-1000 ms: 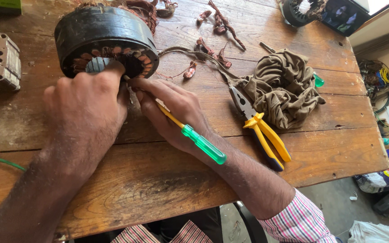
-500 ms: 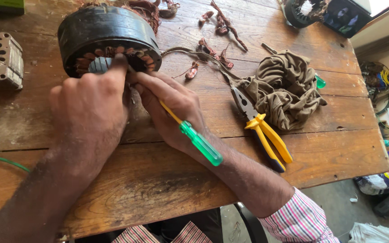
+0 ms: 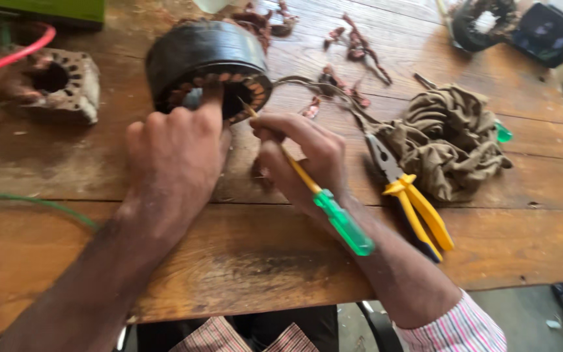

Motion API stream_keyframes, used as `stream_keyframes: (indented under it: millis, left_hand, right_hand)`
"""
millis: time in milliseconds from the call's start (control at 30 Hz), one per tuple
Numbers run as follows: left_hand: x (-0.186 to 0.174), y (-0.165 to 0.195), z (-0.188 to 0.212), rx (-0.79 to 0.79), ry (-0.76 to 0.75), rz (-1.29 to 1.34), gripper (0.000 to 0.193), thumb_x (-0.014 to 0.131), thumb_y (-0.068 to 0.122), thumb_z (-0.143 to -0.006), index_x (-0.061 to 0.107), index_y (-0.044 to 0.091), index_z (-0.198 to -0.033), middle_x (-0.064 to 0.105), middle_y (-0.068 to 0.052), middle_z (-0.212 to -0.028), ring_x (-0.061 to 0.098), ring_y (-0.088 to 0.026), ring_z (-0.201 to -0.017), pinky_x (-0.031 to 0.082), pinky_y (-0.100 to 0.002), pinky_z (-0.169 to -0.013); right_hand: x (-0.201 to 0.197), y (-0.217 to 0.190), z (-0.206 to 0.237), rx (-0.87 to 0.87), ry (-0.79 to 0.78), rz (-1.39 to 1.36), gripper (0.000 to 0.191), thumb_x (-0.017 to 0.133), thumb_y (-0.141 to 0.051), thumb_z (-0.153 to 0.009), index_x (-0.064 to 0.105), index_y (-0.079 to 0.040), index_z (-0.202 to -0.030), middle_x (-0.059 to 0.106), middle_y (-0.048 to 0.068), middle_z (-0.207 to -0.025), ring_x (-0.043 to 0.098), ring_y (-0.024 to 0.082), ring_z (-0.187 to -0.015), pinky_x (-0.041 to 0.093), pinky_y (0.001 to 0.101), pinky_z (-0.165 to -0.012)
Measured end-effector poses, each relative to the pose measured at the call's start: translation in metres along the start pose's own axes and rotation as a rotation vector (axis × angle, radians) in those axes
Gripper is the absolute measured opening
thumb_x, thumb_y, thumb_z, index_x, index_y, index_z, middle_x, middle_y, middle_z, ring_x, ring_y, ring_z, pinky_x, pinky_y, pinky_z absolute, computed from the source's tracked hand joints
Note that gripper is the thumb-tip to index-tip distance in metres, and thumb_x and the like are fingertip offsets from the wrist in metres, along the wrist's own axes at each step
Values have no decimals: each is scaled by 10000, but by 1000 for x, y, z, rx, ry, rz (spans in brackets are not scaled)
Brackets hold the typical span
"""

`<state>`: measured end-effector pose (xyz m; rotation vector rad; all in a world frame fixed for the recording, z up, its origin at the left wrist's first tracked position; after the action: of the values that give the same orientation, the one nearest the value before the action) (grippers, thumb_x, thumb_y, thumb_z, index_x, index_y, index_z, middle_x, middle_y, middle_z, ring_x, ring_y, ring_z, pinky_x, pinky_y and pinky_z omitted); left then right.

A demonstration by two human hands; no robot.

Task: The person holds a motor stator on a wooden workbench and uses a wooden stick to pry burnt copper windings out of the stator slots, working around the ring slot by slot. Extracted copper pieces and wire scraps accumulate on the table beside the stator.

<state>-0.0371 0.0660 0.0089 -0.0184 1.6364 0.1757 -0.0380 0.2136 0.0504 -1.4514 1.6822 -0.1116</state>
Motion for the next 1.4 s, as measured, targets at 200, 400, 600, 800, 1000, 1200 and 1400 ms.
stream_keyframes:
  millis: [200,400,600,800,1000,1200,1400]
  left_hand:
    - [5,-3,-5,2,-3,-21,216,607,249,-1026,713,71,-1085,749,-182,-762,766,-261,-651,621,-423,-542]
    - [-1,-1,-4,55,108,-29,170,595,183,-1017,729,79,-1028,754,-170,-747,769,-269,-701,621,-448,-584]
    - [4,-4,-3,12,18,38,251,562,227,-1063,708,30,-1118,738,-208,-784,768,-291,-663,638,-408,-500]
    - [-6,-3,6,-22,28,-98,303,583,343,-1054,746,99,-980,740,-165,-736,746,-304,-674,598,-448,-555]
    - [-2,0,4,-44,-73,-60,355,566,402,-1083,712,97,-1191,728,-160,-768,740,-261,-639,616,-394,-547]
    - [-1,2,3,-75,-197,-36,418,487,424,-1108,590,138,-1396,706,-153,-751,736,-253,-644,624,-389,-570]
    - [12,1,2,-129,-375,-98,690,357,619,-1072,294,209,-1624,712,-164,-809,749,-288,-744,621,-437,-681]
  right_hand:
    - [3,3,4,39,-60,-5,244,641,-4,-909,716,-28,-1140,783,100,-950,798,159,-885,638,291,-805]
    - [10,4,6,-12,-113,36,239,676,-22,-885,713,-41,-1121,770,110,-942,789,187,-870,625,318,-799]
    - [14,6,8,-19,-136,23,242,684,-17,-891,715,-42,-1130,769,99,-964,793,181,-890,632,306,-807]
    - [11,10,12,-54,-132,-47,311,741,-28,-878,688,-35,-1185,743,85,-985,770,171,-910,631,297,-823]
    - [6,9,14,-87,-61,-21,250,724,-30,-926,682,-63,-1171,743,63,-977,768,123,-826,634,250,-772]
    - [7,7,12,-108,-89,-10,255,715,-29,-928,678,-63,-1178,748,57,-993,773,125,-859,647,253,-800]
    - [9,9,14,-109,-89,9,266,723,-33,-910,681,-76,-1169,752,54,-989,774,128,-863,647,259,-807]
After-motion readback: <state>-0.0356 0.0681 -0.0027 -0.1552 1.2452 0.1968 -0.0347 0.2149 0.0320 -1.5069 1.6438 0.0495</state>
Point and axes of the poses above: each hand's wrist, its own z-axis away from the middle knuckle, its own x-axis out of the palm, y = z × x, the point moved 9 cm from there along -z, towards the middle knuckle
